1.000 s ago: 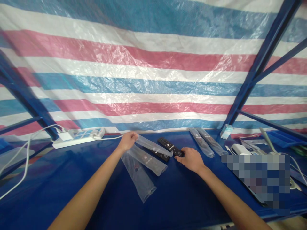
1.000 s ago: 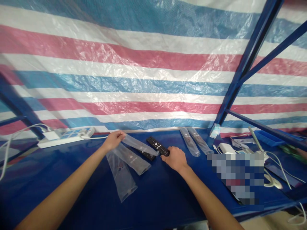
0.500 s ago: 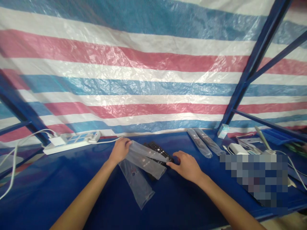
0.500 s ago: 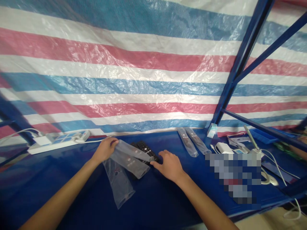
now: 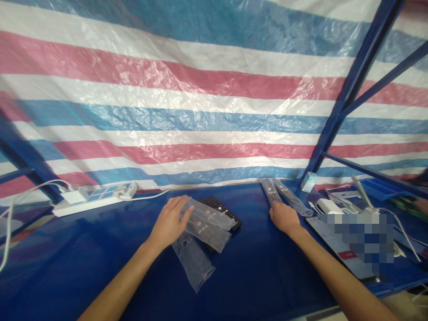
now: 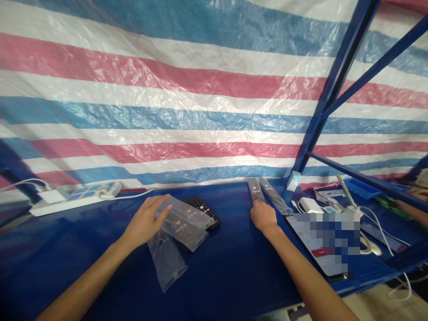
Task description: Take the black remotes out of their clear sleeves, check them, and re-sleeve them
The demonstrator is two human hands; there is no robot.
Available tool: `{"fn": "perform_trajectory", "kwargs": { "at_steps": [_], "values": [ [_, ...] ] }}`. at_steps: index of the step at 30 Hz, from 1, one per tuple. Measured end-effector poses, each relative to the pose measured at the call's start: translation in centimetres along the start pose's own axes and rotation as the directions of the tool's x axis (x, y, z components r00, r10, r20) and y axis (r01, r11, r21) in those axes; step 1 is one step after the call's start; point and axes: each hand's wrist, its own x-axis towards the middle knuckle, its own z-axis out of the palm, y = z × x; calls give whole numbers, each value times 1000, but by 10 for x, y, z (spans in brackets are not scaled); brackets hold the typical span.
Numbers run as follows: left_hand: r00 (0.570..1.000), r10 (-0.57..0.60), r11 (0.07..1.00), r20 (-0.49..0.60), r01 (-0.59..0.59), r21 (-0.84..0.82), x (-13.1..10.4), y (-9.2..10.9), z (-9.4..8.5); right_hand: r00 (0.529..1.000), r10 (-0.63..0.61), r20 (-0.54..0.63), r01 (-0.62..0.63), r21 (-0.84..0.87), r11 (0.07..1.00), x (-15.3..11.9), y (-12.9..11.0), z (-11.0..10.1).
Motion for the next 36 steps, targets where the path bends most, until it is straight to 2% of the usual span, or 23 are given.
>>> {"fn": "perform_trajectory", "kwargs": {
  "at_steps": [4, 9, 12, 14, 16, 18, 20, 22, 24, 29, 33, 36],
  "values": [
    [992, 74, 995, 98, -67, -71, -4, 17, 6, 992, -128, 2, 128, 33, 991, -10, -9, 2],
    [984, 101, 991, 145, -87, -99, -5, 31, 8, 954, -301, -14, 301, 92, 949, -36, -11, 1],
    [977, 127, 988, 173, -109, -112, 8, 42, 9, 905, -420, -70, 425, 183, 886, -49, -6, 4],
    [970, 127, 988, 210, -106, -109, 26, 53, 14, 869, -469, -154, 494, 274, 825, -54, -1, 9],
    [949, 91, 993, 301, -63, -99, 51, 65, 26, 865, -429, -262, 499, 353, 791, -55, 4, 13],
    [900, 33, 996, 435, 6, -88, 80, 77, 43, 872, -316, -374, 460, 405, 790, -54, 10, 16],
    [864, 17, 995, 503, 33, -91, 107, 86, 63, 861, -196, -468, 417, 432, 800, -53, 15, 17],
    [835, -7, 995, 551, 61, -79, 129, 92, 84, 854, -128, -504, 384, 446, 808, -51, 19, 18],
    [802, -44, 994, 596, 94, -53, 144, 95, 102, 869, -103, -483, 351, 457, 817, -51, 20, 19],
    [742, -109, 987, 662, 159, -15, 157, 93, 130, 915, -150, -374, 327, 471, 819, -51, 16, 23],
    [725, -124, 983, 677, 183, -16, 155, 92, 138, 930, -174, -323, 323, 496, 806, -50, 13, 24],
    [720, -136, 982, 681, 190, -5, 152, 90, 138, 941, -168, -293, 303, 511, 805, -50, 13, 24]
  ]
}}
